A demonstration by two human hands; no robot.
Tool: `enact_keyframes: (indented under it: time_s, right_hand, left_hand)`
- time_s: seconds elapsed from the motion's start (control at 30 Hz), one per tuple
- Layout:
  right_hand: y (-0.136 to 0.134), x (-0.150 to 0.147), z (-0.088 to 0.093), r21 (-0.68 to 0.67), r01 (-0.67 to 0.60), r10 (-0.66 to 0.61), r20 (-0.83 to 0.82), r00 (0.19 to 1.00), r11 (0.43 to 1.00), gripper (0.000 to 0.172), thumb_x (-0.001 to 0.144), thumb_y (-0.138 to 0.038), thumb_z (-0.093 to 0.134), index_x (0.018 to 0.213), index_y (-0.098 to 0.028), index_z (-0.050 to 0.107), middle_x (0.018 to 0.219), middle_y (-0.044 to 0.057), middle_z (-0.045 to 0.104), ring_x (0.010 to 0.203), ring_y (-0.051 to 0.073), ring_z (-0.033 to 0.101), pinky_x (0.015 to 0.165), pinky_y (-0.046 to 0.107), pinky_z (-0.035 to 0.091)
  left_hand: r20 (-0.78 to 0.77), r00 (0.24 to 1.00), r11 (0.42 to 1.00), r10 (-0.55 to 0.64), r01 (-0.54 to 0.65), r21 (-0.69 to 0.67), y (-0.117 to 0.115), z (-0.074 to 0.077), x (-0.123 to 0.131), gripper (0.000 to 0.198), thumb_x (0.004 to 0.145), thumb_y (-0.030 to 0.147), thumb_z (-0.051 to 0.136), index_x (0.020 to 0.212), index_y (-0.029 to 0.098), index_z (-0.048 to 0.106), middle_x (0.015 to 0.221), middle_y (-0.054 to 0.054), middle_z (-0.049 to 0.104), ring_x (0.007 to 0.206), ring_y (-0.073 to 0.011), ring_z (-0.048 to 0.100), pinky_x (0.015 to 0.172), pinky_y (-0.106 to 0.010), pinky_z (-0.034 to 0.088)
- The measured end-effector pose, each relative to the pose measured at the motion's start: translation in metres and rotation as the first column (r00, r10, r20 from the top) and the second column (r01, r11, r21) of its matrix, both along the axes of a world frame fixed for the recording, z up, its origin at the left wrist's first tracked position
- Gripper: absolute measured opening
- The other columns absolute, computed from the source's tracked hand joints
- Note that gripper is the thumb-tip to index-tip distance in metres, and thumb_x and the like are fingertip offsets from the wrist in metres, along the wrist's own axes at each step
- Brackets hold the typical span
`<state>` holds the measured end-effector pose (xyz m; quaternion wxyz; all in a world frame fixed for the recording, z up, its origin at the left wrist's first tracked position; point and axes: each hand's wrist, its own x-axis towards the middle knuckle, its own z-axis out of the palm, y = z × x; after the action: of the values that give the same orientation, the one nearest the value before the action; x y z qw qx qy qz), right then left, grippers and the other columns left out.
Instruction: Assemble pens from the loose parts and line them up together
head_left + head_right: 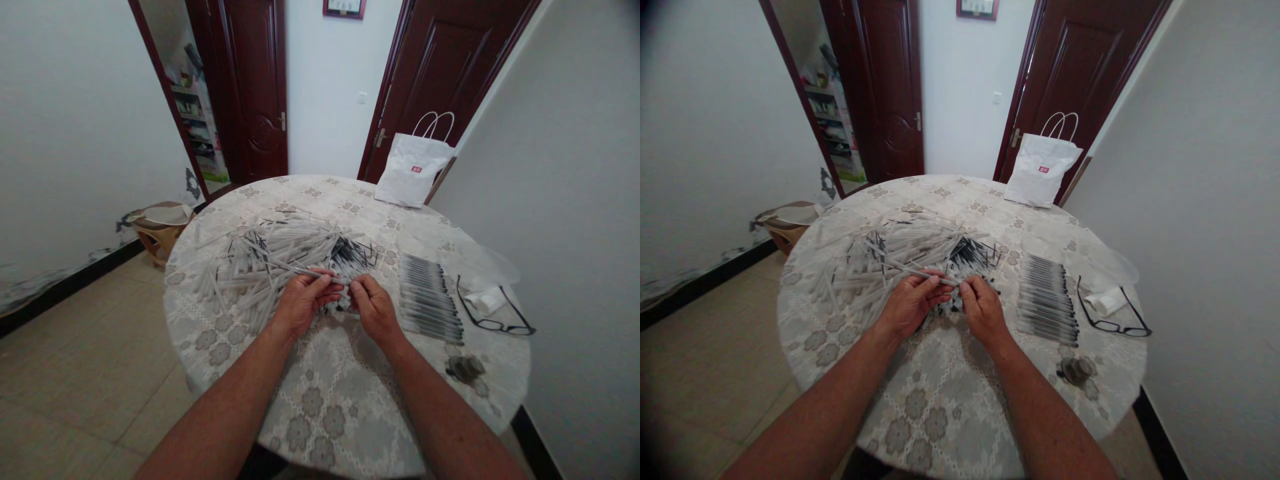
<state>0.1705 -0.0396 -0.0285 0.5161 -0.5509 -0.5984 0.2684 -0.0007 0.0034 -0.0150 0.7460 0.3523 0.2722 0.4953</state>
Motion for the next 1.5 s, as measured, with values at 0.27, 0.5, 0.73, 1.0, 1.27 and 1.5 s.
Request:
enact_keyframes:
  time_s: [0.27,0.5,0.73,1.0,1.27,1.5]
  right_hand:
    - [0.0003,0.0032,-0.0005,0.024,-0.002,0.003,-0.046,0.999,1.0,0.027,0.098,-0.048,0.052,0.104,-0.023,0.059,0.083,0.001,0.064,0.065,0.016,0.056,0.059,0.027,0.045]
    - [0.0006,0.0021,-0.0014,-0.013,-0.047,0.048,0.056,0.997,0.999,0.042,0.104,-0.048,0.039,0.074,-0.022,0.054,0.066,0.0,0.056,0.06,0.015,0.052,0.059,0.028,0.041]
    - [0.0002,0.0027,-0.002,0.058,-0.02,0.018,0.042,0.999,0.998,0.023,0.098,-0.044,0.054,0.105,-0.023,0.059,0.078,0.0,0.061,0.067,0.017,0.055,0.063,0.027,0.044]
    - [-0.0008,-0.0002,-0.0019,0.01,-0.081,0.081,0.004,0.997,0.997,0.036,0.104,-0.046,0.04,0.081,-0.022,0.056,0.069,-0.001,0.057,0.061,0.016,0.053,0.06,0.028,0.041]
    - [-0.0017,-0.0005,0.0008,0.025,-0.054,0.052,0.077,0.996,0.998,0.033,0.102,-0.045,0.045,0.081,-0.023,0.055,0.068,-0.001,0.056,0.065,0.016,0.052,0.061,0.028,0.041]
    - [-0.0021,0.0002,0.0,0.031,-0.061,0.061,0.016,0.998,0.998,0.024,0.1,-0.045,0.049,0.098,-0.023,0.057,0.074,-0.002,0.059,0.065,0.016,0.054,0.061,0.027,0.042]
  left_hand:
    - [0.0,1.0,1.0,0.025,-0.025,0.005,-0.0008,-0.0001,0.0011,0.03,0.077,0.029,0.084,0.098,0.012,0.071,0.091,-0.01,0.077,0.084,-0.0222,0.076,0.075,-0.032,0.062]
    - [-0.027,0.999,1.0,-0.017,0.017,0.004,-0.0023,0.0025,0.0,0.033,0.075,0.031,0.085,0.097,0.012,0.07,0.089,-0.011,0.078,0.08,-0.0218,0.076,0.074,-0.032,0.062]
    - [-0.009,1.0,1.0,0.021,-0.021,0.01,-0.0004,0.0004,-0.0002,0.031,0.077,0.031,0.083,0.098,0.013,0.07,0.094,-0.01,0.077,0.085,-0.0215,0.076,0.075,-0.032,0.062]
    - [-0.027,1.0,1.0,0.001,-0.001,0.008,-0.0009,-0.0009,-0.0004,0.03,0.078,0.029,0.082,0.099,0.012,0.07,0.088,-0.011,0.077,0.084,-0.0228,0.076,0.075,-0.032,0.062]
    - [-0.026,1.0,1.0,-0.007,0.008,0.014,0.0,-0.0019,-0.0002,0.031,0.076,0.031,0.084,0.097,0.012,0.071,0.088,-0.01,0.077,0.083,-0.0225,0.076,0.075,-0.032,0.062]
    - [-0.033,0.999,1.0,0.016,-0.016,0.013,-0.001,-0.0004,0.0007,0.031,0.077,0.031,0.083,0.098,0.012,0.07,0.088,-0.011,0.077,0.082,-0.0222,0.076,0.074,-0.032,0.062]
